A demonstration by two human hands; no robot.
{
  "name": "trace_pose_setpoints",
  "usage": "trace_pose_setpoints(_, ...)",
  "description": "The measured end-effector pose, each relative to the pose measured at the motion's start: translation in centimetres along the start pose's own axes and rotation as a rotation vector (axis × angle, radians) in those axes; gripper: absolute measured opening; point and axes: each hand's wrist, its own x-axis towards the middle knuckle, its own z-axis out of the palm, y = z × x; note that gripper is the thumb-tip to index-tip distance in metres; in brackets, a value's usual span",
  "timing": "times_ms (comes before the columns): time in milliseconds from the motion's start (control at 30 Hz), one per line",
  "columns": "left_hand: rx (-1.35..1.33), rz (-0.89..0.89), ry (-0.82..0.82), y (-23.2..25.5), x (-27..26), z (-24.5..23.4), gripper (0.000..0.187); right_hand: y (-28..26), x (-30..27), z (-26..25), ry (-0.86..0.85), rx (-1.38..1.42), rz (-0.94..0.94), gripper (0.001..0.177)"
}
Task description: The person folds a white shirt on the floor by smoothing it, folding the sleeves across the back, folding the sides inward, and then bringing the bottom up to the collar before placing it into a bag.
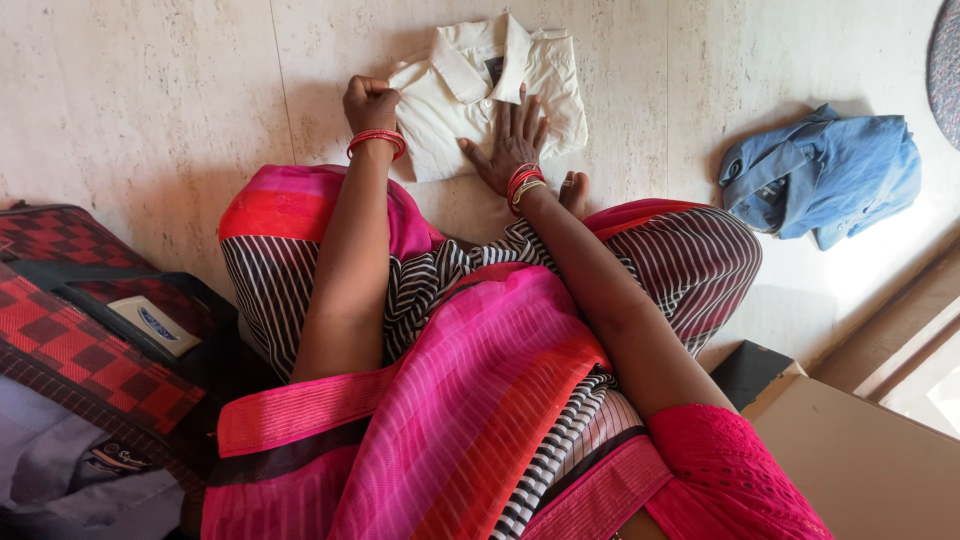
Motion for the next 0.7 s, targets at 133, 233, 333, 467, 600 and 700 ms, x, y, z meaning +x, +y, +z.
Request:
trace_pose_setpoints(133, 0.407, 0.238, 0.070, 0.5, -0.3, -0.1, 0.019, -0.7, -0.9, 0.0, -0.123, -0.020, -0.032, 0.110)
trace_pose_setpoints(233, 0.640, 0.326, 0.021, 3.5, -1.7, 0.6, 0.023, -0.7, -0.9, 0.0, -0.171, -0.014, -0.056, 0.109)
trace_pose_setpoints(333, 0.899, 0.535, 0.015, 7.8, -4.0, 1.3, 0.024, -0.4, -0.8, -0.1, -0.211, -0.026, -0.075, 0.109)
trace_pose_setpoints(467, 0.990, 0.387, -0.047, 9.9, -3.9, 1.5, 0.019, -0.7, -1.0, 0.0, -0.224, -0.036, -0.080, 0.110)
trace_pose_setpoints(600, 1.088, 0.252, -0.120, 9.1, -3.4, 1.3, 0.011, -0.8, -1.0, -0.1, -0.219, -0.035, -0.079, 0.110)
trace_pose_setpoints(700, 1.181, 0.172, -0.157, 8.2, -3.4, 1.1, 0.016, -1.0, -1.0, -0.1, -0.225, -0.031, -0.066, 0.110)
